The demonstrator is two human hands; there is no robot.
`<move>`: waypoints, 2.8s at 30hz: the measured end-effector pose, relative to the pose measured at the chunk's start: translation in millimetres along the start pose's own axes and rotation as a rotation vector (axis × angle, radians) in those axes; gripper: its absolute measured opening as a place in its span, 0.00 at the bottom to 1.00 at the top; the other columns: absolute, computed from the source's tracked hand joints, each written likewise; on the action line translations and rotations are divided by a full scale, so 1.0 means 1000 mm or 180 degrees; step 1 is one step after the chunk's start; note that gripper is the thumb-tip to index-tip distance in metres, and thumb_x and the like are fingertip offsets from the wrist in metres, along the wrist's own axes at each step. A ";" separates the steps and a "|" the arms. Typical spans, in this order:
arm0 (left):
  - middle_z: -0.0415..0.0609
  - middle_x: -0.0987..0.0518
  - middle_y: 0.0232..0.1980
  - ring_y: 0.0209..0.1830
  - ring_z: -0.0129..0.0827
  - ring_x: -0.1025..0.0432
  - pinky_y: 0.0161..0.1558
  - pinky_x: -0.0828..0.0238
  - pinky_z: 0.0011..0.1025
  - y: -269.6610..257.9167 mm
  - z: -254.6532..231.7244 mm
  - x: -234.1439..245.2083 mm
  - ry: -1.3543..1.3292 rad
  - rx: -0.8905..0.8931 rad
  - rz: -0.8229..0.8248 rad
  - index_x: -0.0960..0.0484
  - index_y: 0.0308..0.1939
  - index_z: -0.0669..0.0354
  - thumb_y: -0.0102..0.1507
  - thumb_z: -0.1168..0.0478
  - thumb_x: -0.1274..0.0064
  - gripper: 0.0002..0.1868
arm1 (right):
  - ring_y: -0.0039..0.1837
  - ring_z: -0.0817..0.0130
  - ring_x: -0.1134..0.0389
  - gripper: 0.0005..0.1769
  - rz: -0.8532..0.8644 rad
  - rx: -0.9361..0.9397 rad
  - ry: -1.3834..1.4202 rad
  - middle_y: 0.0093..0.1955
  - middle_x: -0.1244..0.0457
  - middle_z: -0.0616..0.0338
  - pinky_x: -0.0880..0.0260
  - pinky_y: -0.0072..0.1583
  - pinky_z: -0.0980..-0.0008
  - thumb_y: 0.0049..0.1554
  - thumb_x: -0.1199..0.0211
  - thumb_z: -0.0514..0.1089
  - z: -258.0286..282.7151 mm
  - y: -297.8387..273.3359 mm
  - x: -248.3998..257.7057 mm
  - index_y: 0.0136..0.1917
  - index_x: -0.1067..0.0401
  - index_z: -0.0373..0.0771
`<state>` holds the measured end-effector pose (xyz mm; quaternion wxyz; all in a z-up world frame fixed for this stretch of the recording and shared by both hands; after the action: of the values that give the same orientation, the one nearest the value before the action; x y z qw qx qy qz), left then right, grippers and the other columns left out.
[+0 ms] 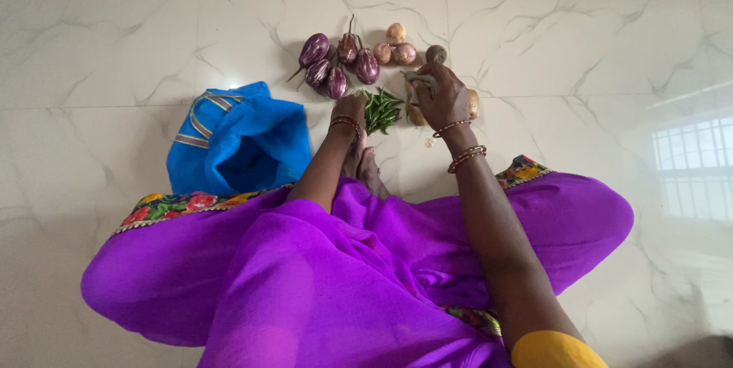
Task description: The person sits on the floor and sorts vegetables from a blue bag onto the tiled floor. They handle green chilies, purple eggplants, and potatoes, placing them into separate piles.
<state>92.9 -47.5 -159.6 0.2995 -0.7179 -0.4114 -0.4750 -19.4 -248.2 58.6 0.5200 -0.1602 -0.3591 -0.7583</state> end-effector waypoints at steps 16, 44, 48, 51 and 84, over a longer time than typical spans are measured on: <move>0.59 0.20 0.53 0.56 0.52 0.25 0.58 0.28 0.43 -0.011 0.011 -0.016 -0.0377 0.0246 0.0240 0.16 0.46 0.56 0.57 0.69 0.45 0.13 | 0.50 0.52 0.26 0.11 0.0058 -0.0024 0.0015 0.50 0.30 0.50 0.26 0.50 0.57 0.57 0.32 0.40 0.007 -0.004 -0.002 0.53 0.27 0.41; 0.55 0.14 0.40 0.31 0.35 0.25 0.36 0.24 0.38 -0.078 0.115 0.164 -0.1018 0.1334 0.2422 0.15 0.44 0.66 0.66 0.46 0.44 0.23 | 0.50 0.52 0.26 0.11 0.0023 0.0142 0.0029 0.51 0.30 0.51 0.26 0.50 0.58 0.57 0.31 0.40 0.008 0.000 0.007 0.53 0.27 0.40; 0.55 0.14 0.37 0.28 0.33 0.23 0.32 0.23 0.33 -0.138 0.147 0.181 -0.0617 0.2373 0.2987 0.14 0.47 0.70 0.67 0.45 0.44 0.26 | 0.50 0.53 0.26 0.10 0.0127 0.0006 0.0021 0.50 0.29 0.52 0.26 0.50 0.59 0.58 0.32 0.39 0.011 -0.001 0.005 0.53 0.27 0.41; 0.61 0.15 0.46 0.39 0.44 0.19 0.43 0.20 0.42 -0.146 0.170 0.171 0.0090 0.2232 0.2776 0.26 0.64 0.64 0.63 0.42 0.40 0.34 | 0.50 0.51 0.26 0.11 0.0111 0.0092 -0.0107 0.50 0.30 0.50 0.26 0.49 0.57 0.56 0.30 0.40 0.014 -0.001 0.003 0.53 0.26 0.40; 0.59 0.47 0.78 0.77 0.55 0.51 0.74 0.54 0.51 -0.132 0.223 0.128 0.0715 0.2419 0.2636 0.45 0.75 0.47 0.63 0.57 0.44 0.39 | 0.51 0.52 0.26 0.11 0.0120 0.0132 0.0142 0.51 0.30 0.50 0.25 0.51 0.58 0.58 0.31 0.39 0.030 -0.002 0.005 0.54 0.27 0.40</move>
<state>101.5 238.8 -117.9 0.7395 -0.6063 -0.2034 -0.2101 -26.8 -229.8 81.2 0.5452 -0.1392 -0.3601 -0.7441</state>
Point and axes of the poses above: each hand's wrist, its own y-axis towards the middle knuckle, its own x-axis out of the back of the hand, z = x × y, the point moved 2 cm from there along y, towards the middle knuckle
